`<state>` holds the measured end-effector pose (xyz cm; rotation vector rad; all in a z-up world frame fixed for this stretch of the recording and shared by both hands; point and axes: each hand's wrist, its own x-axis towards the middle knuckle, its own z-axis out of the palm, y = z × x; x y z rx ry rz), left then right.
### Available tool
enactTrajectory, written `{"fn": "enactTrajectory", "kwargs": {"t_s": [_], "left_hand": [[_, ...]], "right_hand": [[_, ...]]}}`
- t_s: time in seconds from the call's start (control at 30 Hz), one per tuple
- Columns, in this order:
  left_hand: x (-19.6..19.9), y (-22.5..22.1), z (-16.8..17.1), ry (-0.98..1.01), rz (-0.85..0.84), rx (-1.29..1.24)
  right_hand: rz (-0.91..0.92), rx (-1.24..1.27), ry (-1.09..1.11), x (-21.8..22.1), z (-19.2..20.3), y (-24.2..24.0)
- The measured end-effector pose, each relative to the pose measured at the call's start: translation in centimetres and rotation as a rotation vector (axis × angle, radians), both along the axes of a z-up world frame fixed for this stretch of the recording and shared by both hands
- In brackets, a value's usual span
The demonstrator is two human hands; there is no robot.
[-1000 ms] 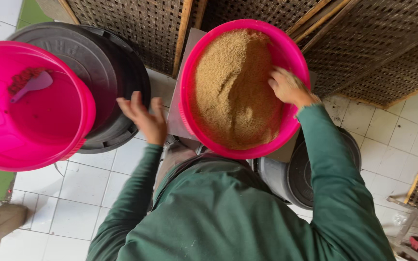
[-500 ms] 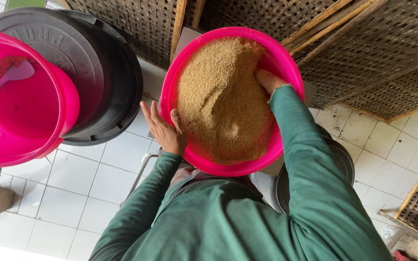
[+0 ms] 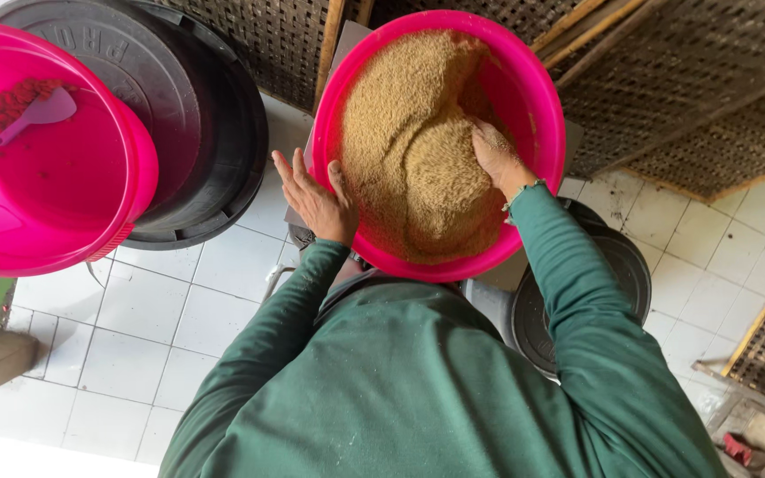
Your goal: The person mixes a large bowl of brown granular material by hand, occasionally picking through it and moving a pink bucket aside.
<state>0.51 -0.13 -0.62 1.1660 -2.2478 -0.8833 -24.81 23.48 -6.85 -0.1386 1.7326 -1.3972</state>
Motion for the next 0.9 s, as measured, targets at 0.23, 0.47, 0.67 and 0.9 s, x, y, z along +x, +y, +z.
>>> {"fn": "enactTrajectory", "kwargs": {"t_s": [0.23, 0.47, 0.67, 0.9], "left_hand": [[0.0, -0.2, -0.4, -0.002, -0.055, 0.012], [-0.2, -0.5, -0.1, 0.003, -0.116, 0.046], [-0.1, -0.8, -0.3, -0.012, -0.161, 0.031], [-0.1, -0.8, -1.3, -0.014, -0.171, -0.007]], "right_hand": [[-0.234, -0.125, 0.194, 5.1, -2.0, 1.5], [-0.311, 0.079, 0.321, 7.8, -2.7, -1.2], [-0.116, 0.163, 0.264, 10.8, 5.2, -2.5], [-0.093, 0.133, 0.523, 10.6, -2.4, -0.3]]}}
